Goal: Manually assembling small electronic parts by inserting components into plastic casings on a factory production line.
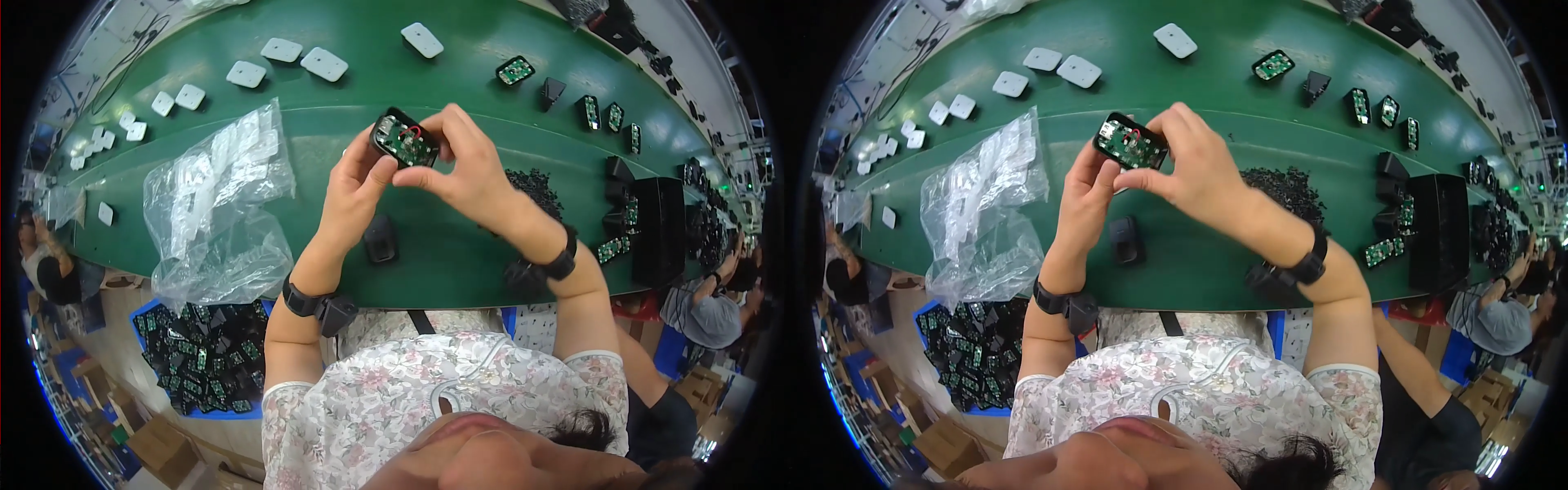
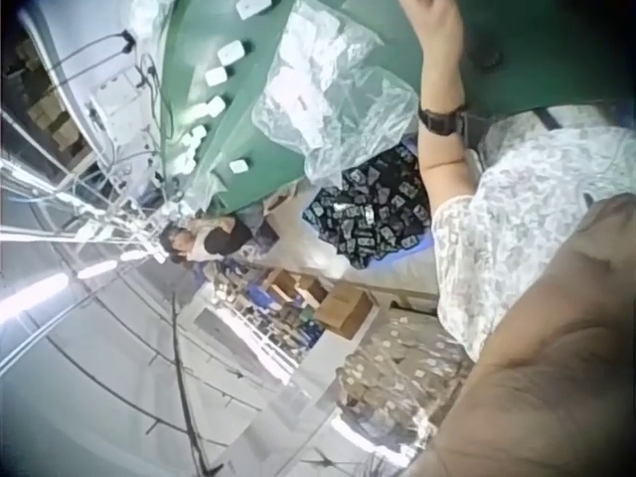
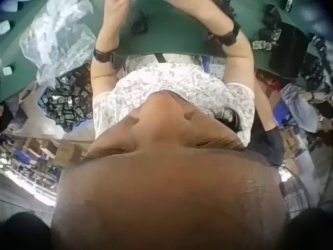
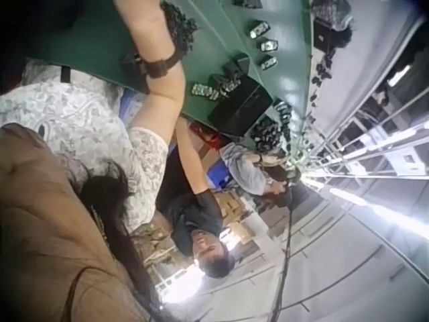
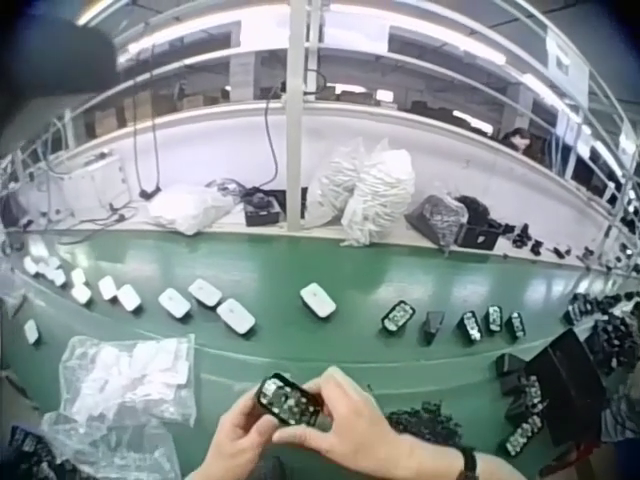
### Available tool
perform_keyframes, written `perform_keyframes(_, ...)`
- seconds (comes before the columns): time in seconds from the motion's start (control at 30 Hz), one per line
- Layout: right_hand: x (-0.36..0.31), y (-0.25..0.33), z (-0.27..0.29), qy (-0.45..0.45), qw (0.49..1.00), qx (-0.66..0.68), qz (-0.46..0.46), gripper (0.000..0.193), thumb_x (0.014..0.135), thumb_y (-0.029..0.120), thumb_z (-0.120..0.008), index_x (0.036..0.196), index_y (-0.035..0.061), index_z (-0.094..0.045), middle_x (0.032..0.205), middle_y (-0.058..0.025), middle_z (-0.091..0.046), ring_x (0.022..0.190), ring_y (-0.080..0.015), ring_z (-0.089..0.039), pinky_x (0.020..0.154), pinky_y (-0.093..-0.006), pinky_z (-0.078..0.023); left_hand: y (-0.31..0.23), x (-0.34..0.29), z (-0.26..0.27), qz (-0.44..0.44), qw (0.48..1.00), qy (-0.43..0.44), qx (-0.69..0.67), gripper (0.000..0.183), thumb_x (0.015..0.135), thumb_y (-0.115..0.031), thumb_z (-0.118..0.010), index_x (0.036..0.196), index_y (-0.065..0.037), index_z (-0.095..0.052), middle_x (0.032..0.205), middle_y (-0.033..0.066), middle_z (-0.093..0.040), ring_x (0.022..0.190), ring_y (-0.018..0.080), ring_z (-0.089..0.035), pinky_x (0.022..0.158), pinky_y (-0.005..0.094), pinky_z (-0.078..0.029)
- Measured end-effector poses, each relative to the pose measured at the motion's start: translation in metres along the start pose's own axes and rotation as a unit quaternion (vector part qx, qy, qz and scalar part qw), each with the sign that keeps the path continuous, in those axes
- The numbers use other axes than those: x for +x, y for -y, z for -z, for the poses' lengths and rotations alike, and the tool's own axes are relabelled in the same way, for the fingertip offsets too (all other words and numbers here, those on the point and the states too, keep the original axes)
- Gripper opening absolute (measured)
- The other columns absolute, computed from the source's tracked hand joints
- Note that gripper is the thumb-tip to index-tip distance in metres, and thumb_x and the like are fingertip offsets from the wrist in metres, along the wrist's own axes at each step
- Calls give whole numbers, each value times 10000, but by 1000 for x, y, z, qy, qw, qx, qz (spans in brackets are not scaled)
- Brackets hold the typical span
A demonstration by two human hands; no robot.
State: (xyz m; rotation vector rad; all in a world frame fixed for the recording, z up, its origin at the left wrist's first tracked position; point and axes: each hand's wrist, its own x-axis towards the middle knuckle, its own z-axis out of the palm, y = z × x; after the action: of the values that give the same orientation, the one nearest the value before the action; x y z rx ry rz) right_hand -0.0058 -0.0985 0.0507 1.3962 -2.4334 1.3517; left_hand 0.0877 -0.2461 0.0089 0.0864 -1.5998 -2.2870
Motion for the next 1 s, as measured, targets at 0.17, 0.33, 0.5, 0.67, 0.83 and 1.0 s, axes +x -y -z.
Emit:
perform_keyframes(0.17,-6,18,10,-50,989,134,40,423,779,224,-743,1138,39,-619,971,-61,-549,845,-146,-519,719,-258,-434,-18,-14,13,97,972,97,-190,400,983,-213,-478,1307,18,-436,1177,111,-571,1017,213,-609,826,372,-541)
perform_keyframes(0.33,-10,24,11,-70,983,144,91,262,725,17,-743,974,81,-694,952,-47,-551,867,-157,-539,736,-263,-452,-20,-27,5,119,965,107,-208,450,969,-295,-500,1297,7,-437,1161,124,-584,1009,258,-625,832,421,-549)
perform_keyframes(0.5,-14,18,3,-93,979,148,100,209,710,-19,-742,888,79,-694,922,-46,-549,848,-172,-544,720,-272,-464,-2,-30,7,110,966,108,-206,464,945,-291,-552,1288,5,-453,1139,105,-596,1033,232,-610,861,391,-528)
perform_keyframes(0.67,-27,27,-25,-215,956,190,66,221,753,-70,-699,933,50,-654,920,-73,-580,815,-162,-561,686,-268,-476,5,-32,-17,-247,947,-54,201,448,850,-33,-621,1271,35,-483,1225,142,-524,1087,223,-552,928,343,-474)
perform_keyframes(0.83,-32,31,-43,-269,905,329,3,230,764,-86,-684,955,29,-626,919,-92,-592,806,-175,-577,695,-270,-479,6,-41,-16,-228,954,-56,187,504,796,26,-631,1277,39,-483,1227,150,-512,1094,222,-538,936,331,-462)
perform_keyframes(1.0,-33,25,-39,-264,952,7,156,263,718,-63,-703,950,27,-619,891,-101,-584,752,-241,-545,638,-310,-451,6,-49,-15,-120,987,-61,83,483,852,6,-606,1311,32,-459,1161,73,-568,1019,142,-551,888,279,-454)
